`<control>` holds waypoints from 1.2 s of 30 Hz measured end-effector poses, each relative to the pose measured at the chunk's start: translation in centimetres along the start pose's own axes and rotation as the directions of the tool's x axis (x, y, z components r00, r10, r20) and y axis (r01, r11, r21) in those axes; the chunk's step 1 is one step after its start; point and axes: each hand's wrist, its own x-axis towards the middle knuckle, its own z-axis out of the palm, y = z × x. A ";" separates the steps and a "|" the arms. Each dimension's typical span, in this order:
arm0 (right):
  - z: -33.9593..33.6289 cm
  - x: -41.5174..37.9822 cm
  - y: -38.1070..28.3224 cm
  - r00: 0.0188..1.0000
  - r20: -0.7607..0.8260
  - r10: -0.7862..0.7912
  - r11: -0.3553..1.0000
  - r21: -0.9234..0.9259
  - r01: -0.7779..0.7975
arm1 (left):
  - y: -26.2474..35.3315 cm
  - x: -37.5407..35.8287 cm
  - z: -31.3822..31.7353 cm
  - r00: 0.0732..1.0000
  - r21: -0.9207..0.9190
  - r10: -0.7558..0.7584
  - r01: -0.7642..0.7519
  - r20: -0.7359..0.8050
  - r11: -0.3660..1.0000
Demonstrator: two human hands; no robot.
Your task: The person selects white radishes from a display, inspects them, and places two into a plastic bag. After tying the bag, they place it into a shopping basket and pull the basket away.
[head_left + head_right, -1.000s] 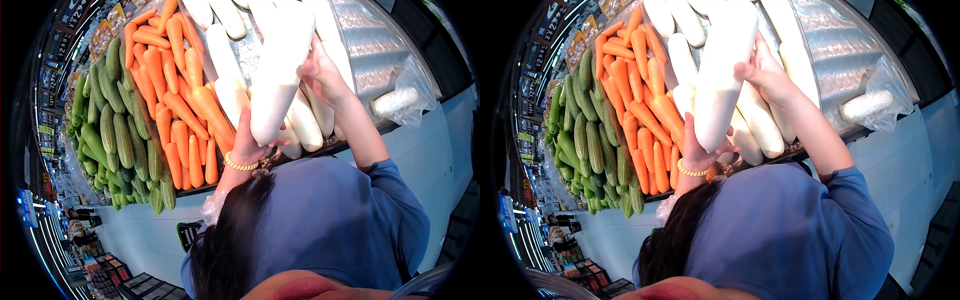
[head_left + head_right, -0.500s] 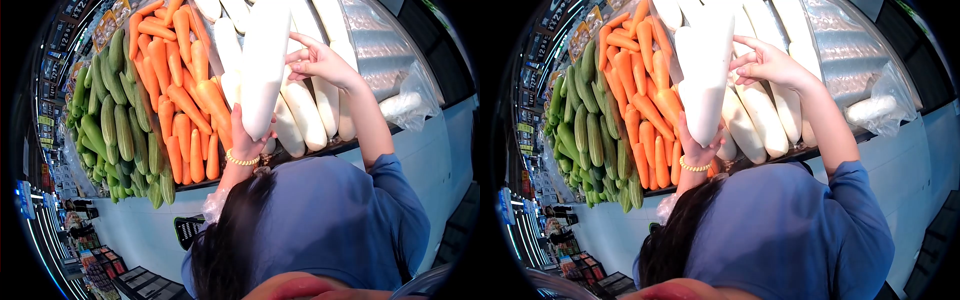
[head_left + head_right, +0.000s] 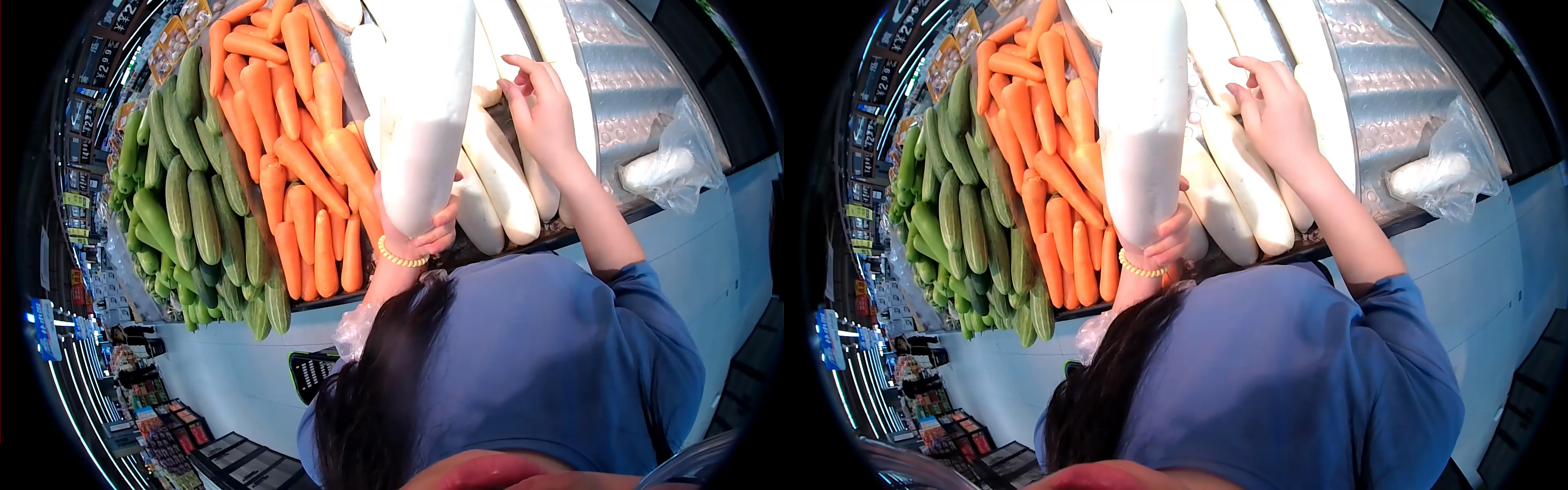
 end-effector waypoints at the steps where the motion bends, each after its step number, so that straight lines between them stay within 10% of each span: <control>1: 0.8 -0.7 0.0 1.000 -0.025 -0.006 0.963 0.270 0.013 | -0.2 0.1 0.5 0.982 0.298 0.137 -0.092 -0.132 0.950; 3: 1.5 -2.3 -1.7 0.994 0.099 0.050 0.678 0.728 -0.107 | -1.1 0.3 1.8 0.848 0.804 0.475 -0.105 -0.235 0.586; 5: 1.5 -3.9 -4.7 0.917 0.398 0.036 0.186 0.899 -0.397 | -1.9 1.9 2.9 0.637 0.996 0.770 0.080 -0.022 -0.037; 7: 2.4 -4.4 -4.5 0.929 0.332 0.164 0.244 0.898 -0.365 | -2.7 3.1 5.2 0.651 0.718 0.728 0.400 0.214 -0.569; 11: 1.0 -2.6 -1.2 0.925 0.378 0.034 -0.117 0.921 -0.372 | -3.4 4.8 6.1 0.823 0.504 0.420 0.196 0.381 -0.841; 15: -1.1 -2.6 2.1 0.854 0.370 -0.366 -0.611 0.597 -0.520 | -5.5 5.5 4.7 0.914 0.525 0.130 -0.100 0.384 -0.845; 20: -4.3 -3.7 4.5 0.834 0.208 -0.512 -0.723 0.420 -0.549 | -6.9 8.0 4.9 0.945 0.577 0.022 -0.182 0.327 -0.796; 25: -11.8 -3.9 9.2 0.921 0.209 -0.328 -0.539 0.760 -0.364 | -9.2 12.4 4.0 0.930 0.687 0.189 -0.087 0.316 -0.721; 29: -21.8 -4.2 13.5 0.987 0.124 -0.097 -0.096 0.986 -0.134 | -11.9 18.2 2.4 0.903 0.731 0.274 -0.061 0.331 -0.679; 36: -40.7 -3.9 22.2 0.985 0.043 -0.168 0.116 0.993 -0.023 | -19.4 33.7 -2.9 0.947 0.700 0.240 0.024 0.212 -0.714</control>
